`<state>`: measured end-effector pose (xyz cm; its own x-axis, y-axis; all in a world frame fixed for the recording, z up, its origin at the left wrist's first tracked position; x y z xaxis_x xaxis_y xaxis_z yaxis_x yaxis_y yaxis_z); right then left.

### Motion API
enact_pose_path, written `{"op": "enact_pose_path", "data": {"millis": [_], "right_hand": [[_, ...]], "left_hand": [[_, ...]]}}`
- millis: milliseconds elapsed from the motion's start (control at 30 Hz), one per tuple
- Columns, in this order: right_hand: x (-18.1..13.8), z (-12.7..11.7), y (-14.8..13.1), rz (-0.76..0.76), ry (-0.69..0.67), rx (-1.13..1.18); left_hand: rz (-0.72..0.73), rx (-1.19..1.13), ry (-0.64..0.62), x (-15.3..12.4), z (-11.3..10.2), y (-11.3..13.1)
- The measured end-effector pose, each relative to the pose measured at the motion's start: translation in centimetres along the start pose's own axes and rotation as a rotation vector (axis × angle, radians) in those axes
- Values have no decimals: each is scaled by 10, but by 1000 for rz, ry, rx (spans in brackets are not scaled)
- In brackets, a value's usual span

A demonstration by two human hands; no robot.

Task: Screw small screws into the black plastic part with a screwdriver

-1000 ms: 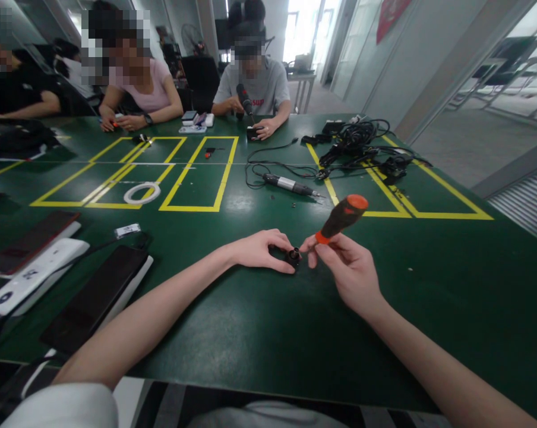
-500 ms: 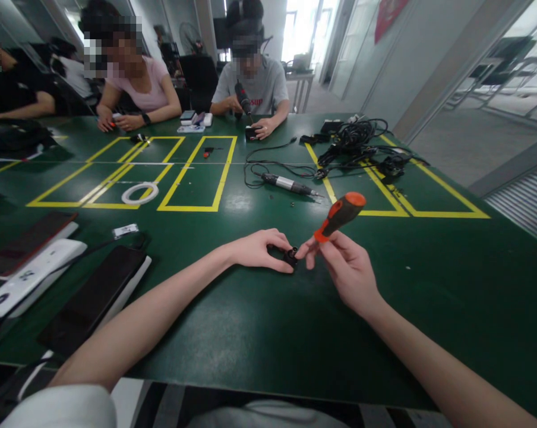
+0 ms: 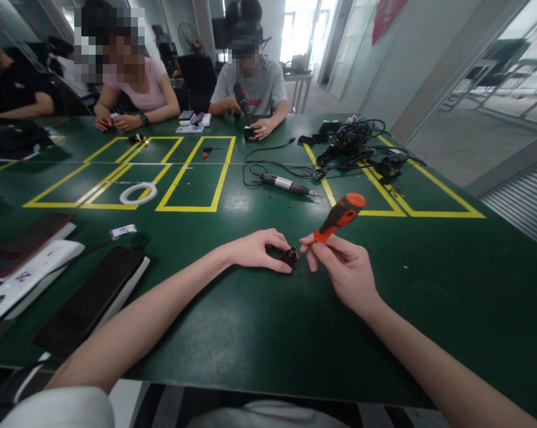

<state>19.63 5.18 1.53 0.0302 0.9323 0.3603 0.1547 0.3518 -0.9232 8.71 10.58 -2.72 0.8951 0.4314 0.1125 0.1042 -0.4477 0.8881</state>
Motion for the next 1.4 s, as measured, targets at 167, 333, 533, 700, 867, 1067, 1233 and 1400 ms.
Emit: {"op": "enact_pose_path", "data": {"millis": [167,333,533,700,867,1067,1233,1400], "right_hand": [[-2,4,3,30,-11,115],[-2,1,3,34,8,19],[-1,5,4,14,-38,75],[-2,5,4,43,-3,105],[0,2,0,21,-1,1],[-1,3,3,53,-8,62],[-1,4,3,57,-15,-1],[-1,6,3,40,-33,49]], "left_hand": [[-25,5,2,1,0,0],[-46,4,0,1,1,-1],[-8,8,6,0,0,1],[-6,-1,6,0,0,2],[-17,-6,8,0,0,1],[-19,6,11,0,-1,1],[-26,6,11,0,0,-1],[-21,2,6,0,0,1]]}}
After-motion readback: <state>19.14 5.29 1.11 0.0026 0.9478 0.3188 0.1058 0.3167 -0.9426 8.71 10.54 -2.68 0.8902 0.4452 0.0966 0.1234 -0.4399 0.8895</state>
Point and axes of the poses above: each hand's wrist, its own x-axis towards the middle knuckle, its own z-axis out of the palm, y = z × x, the point moved 10 cm from there along x, towards the middle knuckle, and after that the axes turned 7 degrees about -x, right-handed, at the moved point
